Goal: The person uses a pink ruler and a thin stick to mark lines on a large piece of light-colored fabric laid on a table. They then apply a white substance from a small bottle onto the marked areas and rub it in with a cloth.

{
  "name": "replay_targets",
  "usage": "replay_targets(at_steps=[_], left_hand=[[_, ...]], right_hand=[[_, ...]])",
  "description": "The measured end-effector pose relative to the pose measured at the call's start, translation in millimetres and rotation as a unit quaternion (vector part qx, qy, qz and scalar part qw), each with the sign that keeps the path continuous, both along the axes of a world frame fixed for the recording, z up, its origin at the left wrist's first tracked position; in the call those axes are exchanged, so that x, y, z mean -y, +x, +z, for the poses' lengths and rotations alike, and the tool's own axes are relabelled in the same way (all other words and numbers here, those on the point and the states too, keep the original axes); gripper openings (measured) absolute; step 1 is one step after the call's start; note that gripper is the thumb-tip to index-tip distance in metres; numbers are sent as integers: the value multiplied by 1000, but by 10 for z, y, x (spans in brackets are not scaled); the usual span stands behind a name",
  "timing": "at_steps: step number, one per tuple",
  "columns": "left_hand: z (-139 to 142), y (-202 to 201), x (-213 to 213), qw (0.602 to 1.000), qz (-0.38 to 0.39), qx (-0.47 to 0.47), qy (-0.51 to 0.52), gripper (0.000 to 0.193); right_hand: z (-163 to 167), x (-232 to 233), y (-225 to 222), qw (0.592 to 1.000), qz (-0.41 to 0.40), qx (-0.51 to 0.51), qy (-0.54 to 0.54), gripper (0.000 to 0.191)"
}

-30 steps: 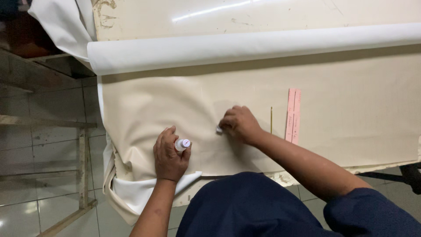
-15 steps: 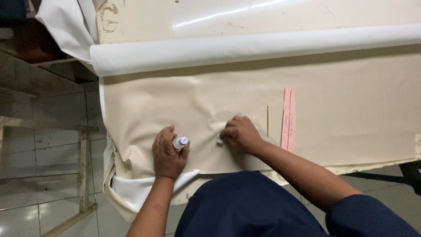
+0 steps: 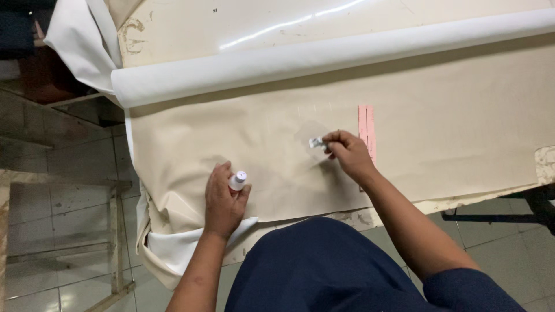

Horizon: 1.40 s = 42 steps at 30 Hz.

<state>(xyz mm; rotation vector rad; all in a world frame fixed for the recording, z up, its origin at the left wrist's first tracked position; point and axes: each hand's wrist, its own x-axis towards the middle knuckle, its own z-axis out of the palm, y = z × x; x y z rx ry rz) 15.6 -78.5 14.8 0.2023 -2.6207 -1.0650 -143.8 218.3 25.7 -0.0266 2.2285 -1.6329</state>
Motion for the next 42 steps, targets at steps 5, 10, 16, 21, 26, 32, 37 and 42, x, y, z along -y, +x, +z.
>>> replay_targets(at_steps=[5, 10, 16, 21, 26, 32, 37, 42], left_hand=[[462, -13, -375, 975, -85, 134, 157, 47], [787, -81, -537, 915, -211, 168, 301, 41], [892, -52, -535, 919, -204, 165, 295, 42], [913, -51, -563, 923, -218, 152, 278, 45], [955, -29, -592, 954, -180, 172, 167, 49], [955, -36, -573, 987, -154, 34, 37, 44], [1002, -1, -593, 990, -141, 8, -25, 44], [1143, 27, -614, 984, -134, -35, -114, 45]], right_hand=[[152, -16, 547, 992, 117, 16, 39, 14], [305, 205, 743, 983, 173, -62, 9, 16], [259, 309, 758, 982, 133, -16, -131, 15], [205, 326, 848, 984, 145, -75, -70, 25], [283, 274, 813, 992, 94, -12, -83, 24], [428, 156, 877, 972, 87, 23, -218, 23], [427, 194, 924, 978, 86, 24, -190, 22], [403, 198, 915, 973, 112, 67, -189, 23]])
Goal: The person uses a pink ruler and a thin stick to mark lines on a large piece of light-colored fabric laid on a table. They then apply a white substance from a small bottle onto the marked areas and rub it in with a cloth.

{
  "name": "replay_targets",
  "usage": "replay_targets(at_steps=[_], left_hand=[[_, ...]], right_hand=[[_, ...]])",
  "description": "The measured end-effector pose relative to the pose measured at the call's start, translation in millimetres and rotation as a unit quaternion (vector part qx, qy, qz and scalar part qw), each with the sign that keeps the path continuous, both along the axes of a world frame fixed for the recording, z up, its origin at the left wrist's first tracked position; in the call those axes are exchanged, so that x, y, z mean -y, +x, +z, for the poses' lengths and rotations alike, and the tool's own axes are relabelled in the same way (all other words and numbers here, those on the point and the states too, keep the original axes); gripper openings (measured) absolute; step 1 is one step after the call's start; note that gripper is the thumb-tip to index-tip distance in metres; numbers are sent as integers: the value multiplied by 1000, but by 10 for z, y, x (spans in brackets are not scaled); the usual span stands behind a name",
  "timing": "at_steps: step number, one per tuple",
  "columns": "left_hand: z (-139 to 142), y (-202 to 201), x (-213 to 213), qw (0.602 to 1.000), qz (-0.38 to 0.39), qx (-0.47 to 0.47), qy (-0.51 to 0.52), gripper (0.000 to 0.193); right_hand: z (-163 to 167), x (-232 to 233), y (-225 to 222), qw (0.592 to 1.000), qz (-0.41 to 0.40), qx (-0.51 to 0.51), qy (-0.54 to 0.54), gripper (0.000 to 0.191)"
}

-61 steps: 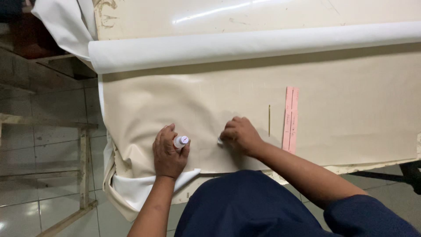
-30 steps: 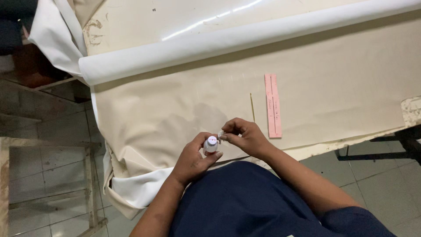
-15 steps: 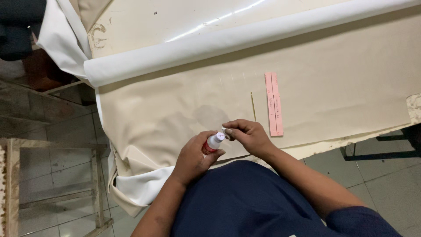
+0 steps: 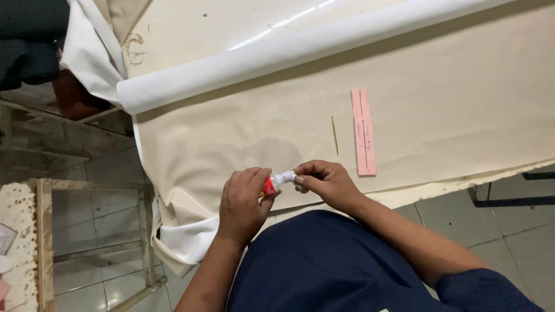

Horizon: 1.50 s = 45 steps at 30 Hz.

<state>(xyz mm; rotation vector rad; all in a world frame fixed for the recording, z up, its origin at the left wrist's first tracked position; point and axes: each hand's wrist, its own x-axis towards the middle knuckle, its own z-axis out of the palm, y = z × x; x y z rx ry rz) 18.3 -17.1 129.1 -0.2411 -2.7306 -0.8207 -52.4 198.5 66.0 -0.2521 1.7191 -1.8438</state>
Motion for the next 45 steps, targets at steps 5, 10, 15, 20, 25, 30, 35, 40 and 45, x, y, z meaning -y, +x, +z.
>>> replay_targets(at_steps=[5, 10, 15, 20, 25, 30, 35, 40, 45], left_hand=[[118, 6, -29, 996, 14, 4, -91, 40], [188, 18, -60, 991, 24, -7, -134, 38], [231, 13, -98, 986, 37, -18, -162, 38], [253, -13, -125, 979, 42, -10, -198, 36], [289, -33, -144, 976, 47, 5, -211, 34], [313, -55, -147, 976, 52, 24, -210, 32], [301, -42, -153, 979, 64, 29, -193, 30], [279, -28, -133, 978, 77, 57, -185, 30], [273, -20, -124, 978, 85, 60, -182, 31]], right_hand=[[-40, 50, -26, 998, 13, 59, -17, 22], [-98, 94, -70, 993, 51, 92, -57, 24], [-172, 118, -91, 983, 64, 152, -80, 25], [-252, 147, -124, 977, 82, 169, -102, 25], [-282, 166, -152, 970, 92, 193, -119, 27], [-276, 188, -158, 971, 116, 172, -118, 29], [-308, 195, -166, 974, 123, 162, -95, 28], [-386, 219, -162, 966, 119, 193, -121, 27], [-410, 254, -174, 962, 119, 216, -114, 27]])
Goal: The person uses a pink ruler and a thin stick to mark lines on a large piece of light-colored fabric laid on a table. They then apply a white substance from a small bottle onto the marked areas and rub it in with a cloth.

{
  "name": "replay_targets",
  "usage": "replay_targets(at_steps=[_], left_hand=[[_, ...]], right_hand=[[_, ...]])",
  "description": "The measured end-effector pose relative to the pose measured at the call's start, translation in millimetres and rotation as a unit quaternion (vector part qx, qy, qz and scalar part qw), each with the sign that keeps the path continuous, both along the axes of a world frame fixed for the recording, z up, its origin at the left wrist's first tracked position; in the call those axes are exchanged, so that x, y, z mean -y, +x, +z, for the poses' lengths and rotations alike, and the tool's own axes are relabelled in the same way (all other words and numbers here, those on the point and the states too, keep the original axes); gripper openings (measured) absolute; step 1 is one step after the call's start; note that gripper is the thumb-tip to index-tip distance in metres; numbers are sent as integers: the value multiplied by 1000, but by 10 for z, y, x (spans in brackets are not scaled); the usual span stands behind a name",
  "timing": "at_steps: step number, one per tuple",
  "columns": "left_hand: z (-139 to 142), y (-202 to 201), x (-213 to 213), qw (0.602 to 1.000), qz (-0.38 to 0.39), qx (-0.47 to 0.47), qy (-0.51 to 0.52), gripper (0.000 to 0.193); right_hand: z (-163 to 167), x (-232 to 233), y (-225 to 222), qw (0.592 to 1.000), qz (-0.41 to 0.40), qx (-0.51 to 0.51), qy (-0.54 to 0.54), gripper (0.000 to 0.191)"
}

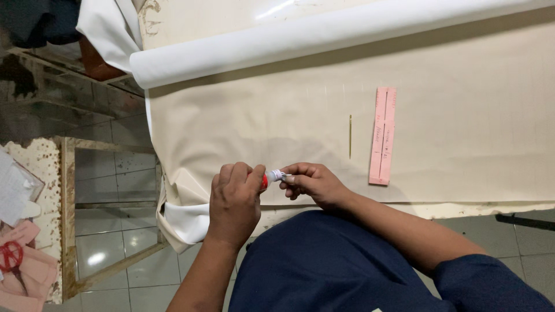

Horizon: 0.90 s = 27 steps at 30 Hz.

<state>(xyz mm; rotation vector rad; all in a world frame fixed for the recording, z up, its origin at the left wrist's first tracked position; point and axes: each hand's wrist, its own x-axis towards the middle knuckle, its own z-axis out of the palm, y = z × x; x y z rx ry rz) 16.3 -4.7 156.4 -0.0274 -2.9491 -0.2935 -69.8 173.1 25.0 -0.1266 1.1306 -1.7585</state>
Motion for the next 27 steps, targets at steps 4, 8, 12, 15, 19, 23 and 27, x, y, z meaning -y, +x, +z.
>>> replay_targets(at_steps=[4, 8, 12, 15, 19, 23, 27], left_hand=[[4, -11, -4, 1000, 8, 7, 9, 31], [-15, -12, -2, 1000, 12, 14, 21, 32], [-166, 53, 46, 992, 32, -3, 118, 35], [-441, 155, 129, 970, 54, -28, 236, 43], [-923, 448, 239, 921, 134, 1, 365, 46], [-1336, 706, 305, 865, 188, 7, 465, 43], [-1550, 764, 318, 852, 174, -39, 493, 40]], right_hand=[[23, 8, -23, 1000, 0, 5, 19, 28], [15, -8, -1, 998, 6, -34, 48, 26], [-17, -95, -107, 992, 16, -110, 53, 23], [-20, -249, -399, 951, -1, -288, 116, 23], [-9, -470, -780, 888, -47, -329, 318, 20], [-33, -499, -713, 834, 26, -454, 313, 18], [-72, -335, -528, 748, 90, -600, 267, 12]])
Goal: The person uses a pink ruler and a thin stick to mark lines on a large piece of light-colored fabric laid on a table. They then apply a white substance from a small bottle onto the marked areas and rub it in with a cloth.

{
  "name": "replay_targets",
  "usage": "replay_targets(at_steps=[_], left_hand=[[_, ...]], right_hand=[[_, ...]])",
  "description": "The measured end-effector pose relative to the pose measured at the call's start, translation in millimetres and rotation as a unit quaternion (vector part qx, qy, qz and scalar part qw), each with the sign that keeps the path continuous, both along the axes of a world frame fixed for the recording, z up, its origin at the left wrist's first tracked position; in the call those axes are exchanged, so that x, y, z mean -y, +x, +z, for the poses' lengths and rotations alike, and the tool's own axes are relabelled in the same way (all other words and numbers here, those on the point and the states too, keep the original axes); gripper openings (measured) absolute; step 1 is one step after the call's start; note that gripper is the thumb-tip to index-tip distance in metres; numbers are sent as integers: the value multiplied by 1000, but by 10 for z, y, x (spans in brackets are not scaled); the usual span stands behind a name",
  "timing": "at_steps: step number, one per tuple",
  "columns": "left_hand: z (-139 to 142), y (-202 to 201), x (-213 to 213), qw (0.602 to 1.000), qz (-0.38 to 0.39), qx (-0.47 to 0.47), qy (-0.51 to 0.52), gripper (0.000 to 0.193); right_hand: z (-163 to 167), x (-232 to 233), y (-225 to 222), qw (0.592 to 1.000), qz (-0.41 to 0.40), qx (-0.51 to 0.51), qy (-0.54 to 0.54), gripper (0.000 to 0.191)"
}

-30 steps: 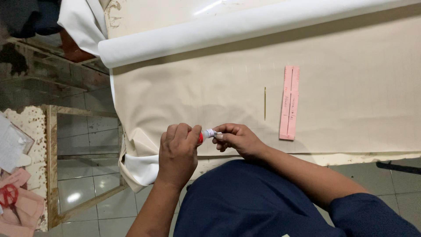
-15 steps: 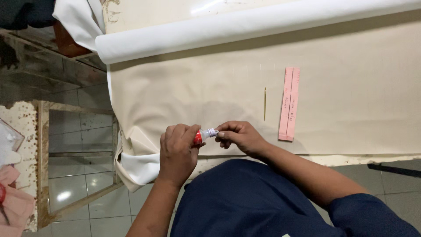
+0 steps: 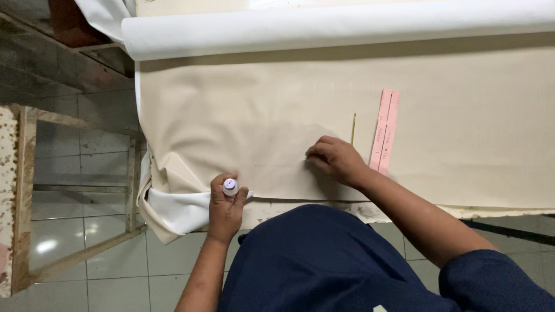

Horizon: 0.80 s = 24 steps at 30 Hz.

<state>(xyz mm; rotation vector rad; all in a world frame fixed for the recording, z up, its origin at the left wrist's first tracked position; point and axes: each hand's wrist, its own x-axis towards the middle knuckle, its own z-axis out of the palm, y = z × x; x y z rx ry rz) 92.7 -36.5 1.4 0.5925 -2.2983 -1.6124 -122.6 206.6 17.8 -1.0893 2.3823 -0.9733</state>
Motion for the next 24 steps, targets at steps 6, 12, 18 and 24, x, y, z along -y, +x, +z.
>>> replay_targets(at_steps=[6, 12, 18, 24], left_hand=[[-14, 8, -30, 997, 10, 59, -52, 47], [21, -12, -43, 998, 5, 19, -64, 45], [64, -19, -51, 995, -2, 11, -101, 47], [60, -14, -53, 997, 0, 17, -81, 48]], right_hand=[[-30, 282, 78, 990, 55, -125, 32, 9], [-88, 326, 20, 982, 56, -177, 42, 8], [-132, 275, 48, 978, 73, -188, 60, 7], [-140, 314, -279, 979, -16, -202, 0, 8]])
